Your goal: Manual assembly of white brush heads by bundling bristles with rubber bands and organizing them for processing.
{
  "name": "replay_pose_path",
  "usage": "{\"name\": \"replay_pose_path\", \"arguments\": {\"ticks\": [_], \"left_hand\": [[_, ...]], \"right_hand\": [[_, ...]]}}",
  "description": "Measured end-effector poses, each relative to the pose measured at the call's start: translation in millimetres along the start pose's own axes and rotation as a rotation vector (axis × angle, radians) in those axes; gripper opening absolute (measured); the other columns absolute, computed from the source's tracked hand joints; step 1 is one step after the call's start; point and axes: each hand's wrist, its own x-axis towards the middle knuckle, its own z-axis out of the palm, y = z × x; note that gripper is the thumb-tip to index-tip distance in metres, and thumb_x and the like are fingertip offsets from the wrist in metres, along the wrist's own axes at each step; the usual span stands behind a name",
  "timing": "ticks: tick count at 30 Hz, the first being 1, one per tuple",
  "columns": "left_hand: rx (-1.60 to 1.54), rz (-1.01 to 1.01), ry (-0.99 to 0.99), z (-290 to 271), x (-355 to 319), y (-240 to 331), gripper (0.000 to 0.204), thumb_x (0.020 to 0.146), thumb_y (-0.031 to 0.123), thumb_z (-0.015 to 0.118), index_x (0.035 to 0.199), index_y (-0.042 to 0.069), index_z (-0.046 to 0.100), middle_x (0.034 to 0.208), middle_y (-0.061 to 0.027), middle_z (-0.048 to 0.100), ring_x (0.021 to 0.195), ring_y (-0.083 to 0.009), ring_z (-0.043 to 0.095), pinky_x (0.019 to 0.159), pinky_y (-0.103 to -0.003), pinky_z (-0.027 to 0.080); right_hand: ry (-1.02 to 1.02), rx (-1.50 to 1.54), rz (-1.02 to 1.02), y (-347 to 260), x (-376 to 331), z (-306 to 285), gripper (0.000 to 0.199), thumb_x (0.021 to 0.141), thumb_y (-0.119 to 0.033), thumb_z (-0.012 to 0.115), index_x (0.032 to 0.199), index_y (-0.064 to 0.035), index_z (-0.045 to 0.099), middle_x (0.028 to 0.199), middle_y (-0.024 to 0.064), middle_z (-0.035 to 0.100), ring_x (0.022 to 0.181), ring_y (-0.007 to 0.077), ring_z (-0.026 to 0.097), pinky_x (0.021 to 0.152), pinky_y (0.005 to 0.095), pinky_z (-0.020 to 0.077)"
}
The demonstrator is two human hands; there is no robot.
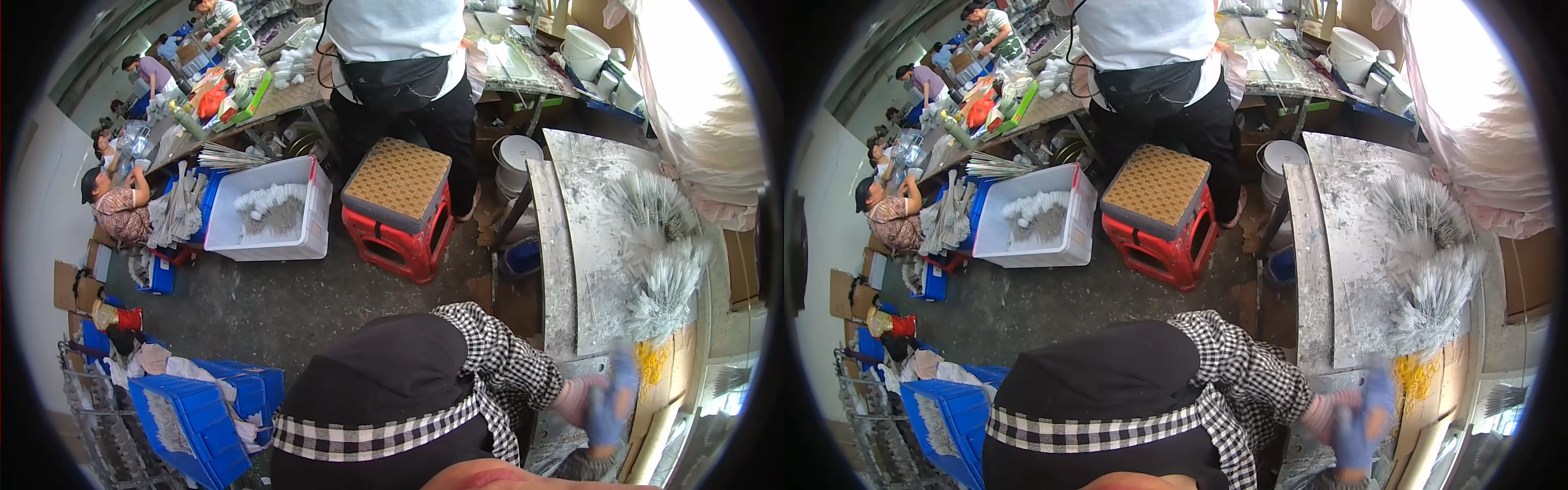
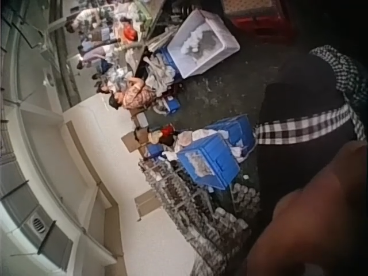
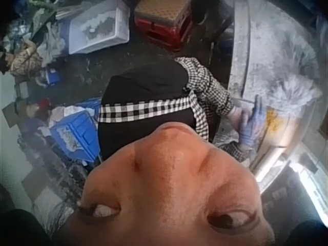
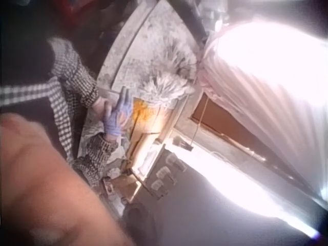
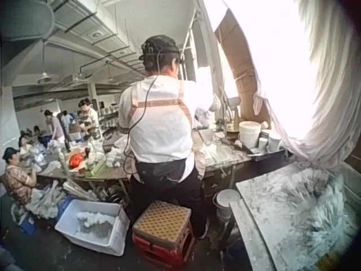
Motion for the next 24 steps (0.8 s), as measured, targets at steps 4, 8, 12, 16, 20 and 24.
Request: {"name": "replay_pose_path", "arguments": {"ticks": [4,8,12,16,20,24], "left_hand": [[0.136,0.068,0.033,2,21,-32,0.028,0.069,0.025,0.071,0.095,0.015,0.068,0.091,-0.0053,0.072,0.093,-0.0243,0.065,0.093,-0.038,0.048],[0.262,0.127,0.053,25,15,-49,0.026,0.072,0.023,0.07,0.096,0.015,0.069,0.091,-0.0029,0.072,0.092,-0.0175,0.066,0.091,-0.035,0.05],[0.421,0.207,0.119,24,15,-77,0.023,0.075,0.022,0.069,0.097,0.015,0.069,0.092,-0.0005,0.072,0.091,-0.0108,0.066,0.09,-0.032,0.052],[-0.492,-0.3,0.234,-73,14,57,0.04,0.07,0.014,0.082,0.107,0.008,0.068,0.092,-0.006,0.072,0.088,-0.0109,0.067,0.08,-0.028,0.056],[-0.545,-0.028,0.578,-44,20,5,0.065,0.072,0.016,0.086,0.129,0.004,0.058,0.105,-0.0076,0.072,0.095,-0.009,0.064,0.085,-0.03,0.056],[0.011,-0.042,-0.009,-75,-14,-5,0.09,0.061,0.037,0.097,0.134,0.005,0.054,0.124,-0.0118,0.068,0.115,-0.024,0.065,0.101,-0.038,0.05]], "right_hand": [[-0.088,-0.094,0.004,8,0,0,0.071,0.088,-0.043,0.055,0.144,0.0001,0.052,0.145,0.0236,0.053,0.142,0.0396,0.043,0.119,0.0473,0.0304],[0.126,-0.172,-0.18,-31,7,-27,0.073,0.088,-0.044,0.057,0.145,0.0003,0.051,0.143,0.0234,0.054,0.14,0.0374,0.045,0.12,0.0469,0.0292],[0.099,0.294,0.061,30,3,22,0.089,0.077,-0.043,0.07,0.151,-0.0016,0.045,0.151,0.0206,0.049,0.146,0.0335,0.04,0.122,0.0479,0.0274],[0.483,0.345,0.181,45,-48,27,0.12,0.064,-0.044,0.086,0.16,-0.0043,0.025,0.16,0.0184,0.036,0.146,0.0337,0.038,0.123,0.0479,0.0261],[0.493,0.267,0.294,78,-77,118,0.112,0.077,-0.044,0.084,0.163,-0.011,0.02,0.159,0.0166,0.039,0.144,0.0354,0.041,0.122,0.0503,0.0274],[0.46,0.199,0.23,51,-48,140,0.108,0.078,-0.045,0.083,0.161,-0.0112,0.023,0.158,0.016,0.04,0.143,0.0349,0.042,0.122,0.05,0.0282]]}}
